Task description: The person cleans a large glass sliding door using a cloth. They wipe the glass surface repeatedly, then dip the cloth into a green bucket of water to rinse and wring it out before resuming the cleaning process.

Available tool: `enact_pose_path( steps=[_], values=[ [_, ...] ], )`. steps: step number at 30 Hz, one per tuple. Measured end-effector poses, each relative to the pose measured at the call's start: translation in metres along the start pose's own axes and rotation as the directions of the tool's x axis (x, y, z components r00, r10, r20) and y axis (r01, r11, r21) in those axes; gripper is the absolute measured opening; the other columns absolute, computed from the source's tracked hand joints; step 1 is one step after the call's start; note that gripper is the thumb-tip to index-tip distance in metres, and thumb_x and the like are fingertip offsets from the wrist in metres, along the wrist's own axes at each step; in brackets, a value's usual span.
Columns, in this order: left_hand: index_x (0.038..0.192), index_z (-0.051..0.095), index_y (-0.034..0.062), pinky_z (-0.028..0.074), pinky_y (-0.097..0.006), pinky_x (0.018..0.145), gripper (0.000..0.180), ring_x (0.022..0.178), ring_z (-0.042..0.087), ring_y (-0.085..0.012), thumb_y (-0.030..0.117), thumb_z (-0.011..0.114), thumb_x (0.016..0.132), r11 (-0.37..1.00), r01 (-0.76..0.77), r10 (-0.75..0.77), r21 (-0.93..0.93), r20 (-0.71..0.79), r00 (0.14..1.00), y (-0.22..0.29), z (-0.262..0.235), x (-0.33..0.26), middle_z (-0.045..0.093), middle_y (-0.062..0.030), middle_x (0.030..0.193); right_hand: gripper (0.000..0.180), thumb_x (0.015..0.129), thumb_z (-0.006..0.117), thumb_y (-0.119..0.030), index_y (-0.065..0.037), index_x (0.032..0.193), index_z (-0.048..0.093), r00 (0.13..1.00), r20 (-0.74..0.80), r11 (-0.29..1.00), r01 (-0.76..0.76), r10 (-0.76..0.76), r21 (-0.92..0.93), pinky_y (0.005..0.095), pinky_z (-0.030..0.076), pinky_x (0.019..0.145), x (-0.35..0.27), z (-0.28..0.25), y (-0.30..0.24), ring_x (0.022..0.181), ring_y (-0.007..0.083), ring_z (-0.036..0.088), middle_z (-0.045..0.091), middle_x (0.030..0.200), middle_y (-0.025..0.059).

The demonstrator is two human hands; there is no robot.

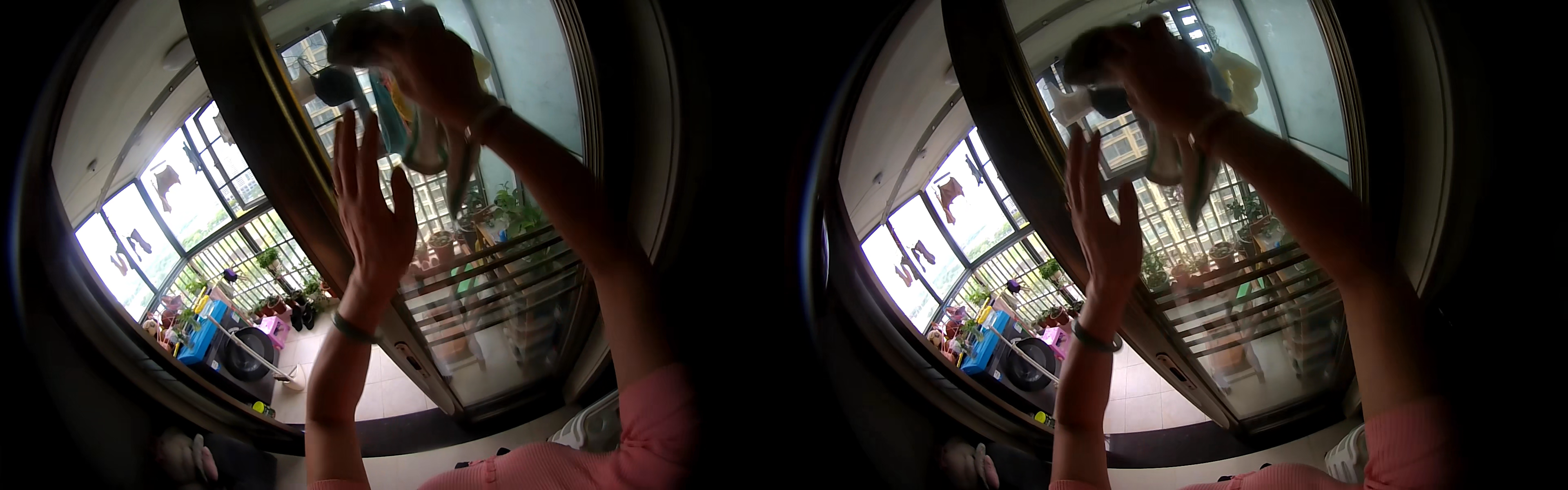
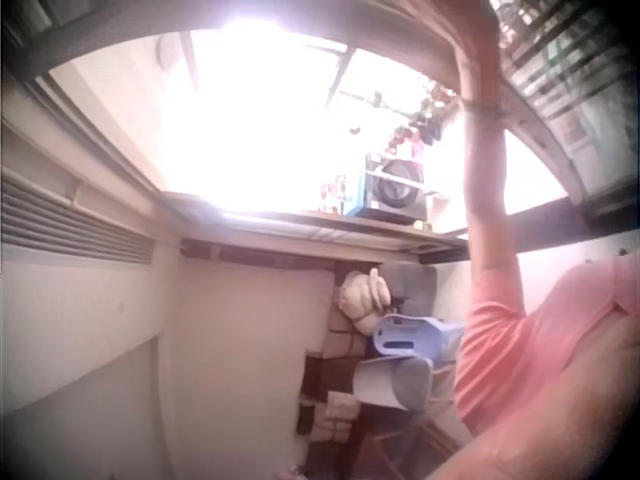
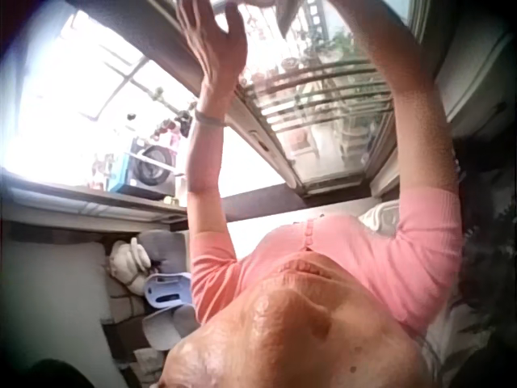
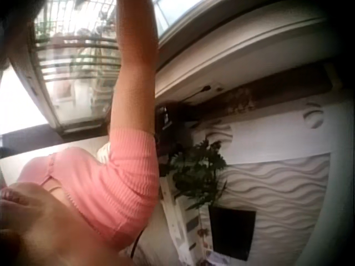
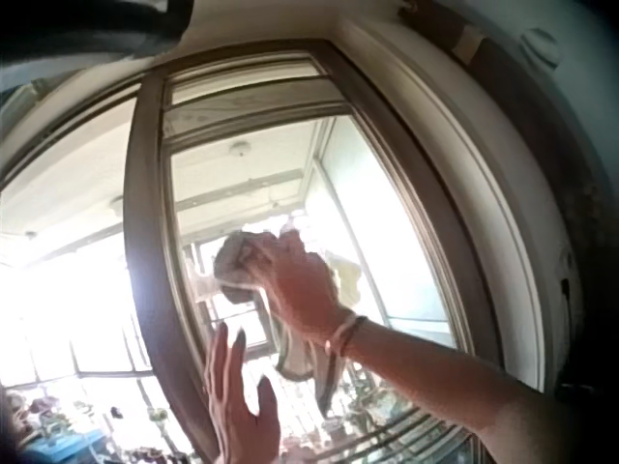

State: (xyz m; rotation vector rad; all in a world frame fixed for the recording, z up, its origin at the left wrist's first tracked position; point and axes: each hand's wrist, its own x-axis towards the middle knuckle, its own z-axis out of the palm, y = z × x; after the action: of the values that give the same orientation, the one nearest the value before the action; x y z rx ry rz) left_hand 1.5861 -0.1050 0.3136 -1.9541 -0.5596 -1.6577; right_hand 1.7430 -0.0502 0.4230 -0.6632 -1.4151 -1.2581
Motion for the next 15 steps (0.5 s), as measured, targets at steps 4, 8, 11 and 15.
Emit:
enact_pose_path(
  steps=[4, 8, 11, 15],
  values=[
    [0.151, 0.037, 0.0149, 0.022, -0.05, 0.119, 0.056, 0.15, 0.018, -0.0331, 0.013, 0.054, 0.098, 0.999, -0.053, 0.053, 0.0, -0.03, 0.998, -0.006, 0.008, 0.021, 0.021, -0.0125, 0.162, 0.024, 0.08, 0.068, -0.01, -0.016, 0.103, 0.069, 0.998, -0.013, 0.996, -0.059, 0.06, 0.072, 0.0381, 0.057, 0.077, -0.005, -0.007, -0.011, 0.099, 0.0262, 0.059, 0.062, 0.111, 0.0005],
    [0.154, 0.031, 0.0168, 0.019, -0.052, 0.12, 0.066, 0.15, 0.013, -0.0382, 0.021, 0.06, 0.095, 0.999, -0.039, 0.036, 0.023, 0.124, 0.992, 0.007, 0.035, -0.033, 0.018, -0.0157, 0.162, 0.031, 0.087, 0.063, -0.019, -0.011, 0.118, 0.061, 0.981, 0.148, 0.97, -0.155, 0.128, 0.187, 0.0422, 0.052, 0.089, -0.108, -0.027, -0.041, 0.11, 0.0295, 0.058, 0.061, 0.114, 0.0062],
    [0.155, 0.025, 0.0099, 0.017, -0.054, 0.121, 0.079, 0.149, 0.011, -0.0441, 0.027, 0.066, 0.09, 0.995, 0.017, -0.053, 0.101, 0.365, 0.93, 0.022, 0.038, -0.108, 0.017, -0.0177, 0.162, 0.047, 0.085, 0.063, -0.022, -0.011, 0.13, 0.057, 0.915, 0.379, 0.941, -0.24, 0.138, 0.238, 0.042, 0.051, 0.094, -0.188, -0.06, -0.065, 0.117, 0.0306, 0.053, 0.054, 0.132, 0.0048],
    [0.155, 0.021, 0.0063, 0.019, -0.054, 0.12, 0.091, 0.148, 0.011, -0.0449, 0.03, 0.073, 0.085, 0.995, 0.059, -0.093, 0.084, 0.503, 0.859, 0.05, 0.037, -0.155, 0.015, -0.0188, 0.162, 0.051, 0.083, 0.066, -0.025, -0.01, 0.131, 0.055, 0.813, 0.554, 0.927, -0.329, 0.18, 0.182, 0.0421, 0.052, 0.091, -0.242, -0.087, -0.065, 0.119, 0.0281, 0.051, 0.053, 0.129, 0.0058]
  ],
)
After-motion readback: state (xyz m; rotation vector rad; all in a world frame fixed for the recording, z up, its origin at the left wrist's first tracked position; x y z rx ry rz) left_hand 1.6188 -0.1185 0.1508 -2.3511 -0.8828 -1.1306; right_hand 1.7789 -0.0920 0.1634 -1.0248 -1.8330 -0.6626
